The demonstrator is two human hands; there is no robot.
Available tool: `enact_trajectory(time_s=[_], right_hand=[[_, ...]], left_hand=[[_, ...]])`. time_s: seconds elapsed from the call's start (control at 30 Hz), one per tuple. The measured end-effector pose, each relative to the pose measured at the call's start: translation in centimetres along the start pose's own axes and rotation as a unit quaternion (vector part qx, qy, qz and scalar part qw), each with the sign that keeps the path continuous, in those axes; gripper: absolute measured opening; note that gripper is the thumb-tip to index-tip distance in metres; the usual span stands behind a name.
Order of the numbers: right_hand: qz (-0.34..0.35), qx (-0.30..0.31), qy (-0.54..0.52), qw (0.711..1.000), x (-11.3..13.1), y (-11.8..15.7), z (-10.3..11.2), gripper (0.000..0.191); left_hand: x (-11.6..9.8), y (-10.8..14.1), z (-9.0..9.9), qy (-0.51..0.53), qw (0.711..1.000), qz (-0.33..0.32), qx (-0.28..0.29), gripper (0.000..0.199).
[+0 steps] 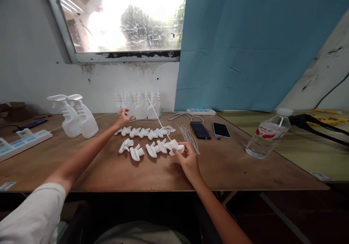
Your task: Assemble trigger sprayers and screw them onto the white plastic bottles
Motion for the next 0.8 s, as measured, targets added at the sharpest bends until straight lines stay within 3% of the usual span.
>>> enact_trajectory(time_s=[0.07,0.17,0.3,0.4,0.63,0.73,0.8], right_hand=[[-0.011,-0.023,-0.003,1.000,-0.4,-0.1,0.7,0.043],[-0.010,-0.019,-0.012,1.000,-0.2,0.1,0.5,0.041],[-0.004,-0.012,-0.011,1.000,0.5,0.4,0.2,0.039],[-0.010,-0.008,-0.014,1.000,0.7,0.5,0.3,0.038],[0.002,0.019,-0.009,1.000,0.5,0.7,-0.1,0.031],[-0.002,0.005,-0.041,0.999,0.4,0.8,0.4,0.031],[-0.007,0.003,-0.061,0.998,0.4,0.9,0.6,0.032]], left_hand=[[2.2,-3.7,-0.3,-0.038,0.998,0.026,-0.030,0.053],[5.0,-6.9,-1.0,-0.083,0.993,0.061,-0.049,0.071],[7.9,-7.7,-2.7,-0.123,0.987,0.103,-0.024,0.091],[8.8,-7.5,-3.2,-0.143,0.983,0.110,-0.024,0.098],[7.0,-6.7,-1.1,-0.138,0.988,0.049,-0.050,0.051],[5.5,-4.8,1.2,-0.115,0.990,0.008,-0.084,0.046],[4.1,-2.7,3.4,-0.091,0.987,-0.062,-0.117,0.044]])
Point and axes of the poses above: each hand's wrist, its own y-axis away from the middle knuckle, its own z-axis out of the back of the hand, x = y × z, the point moved 10 cm from there along -y, towards the middle knuckle, and after that the axes turned 11 degrees about -x, right-handed, at the moved point
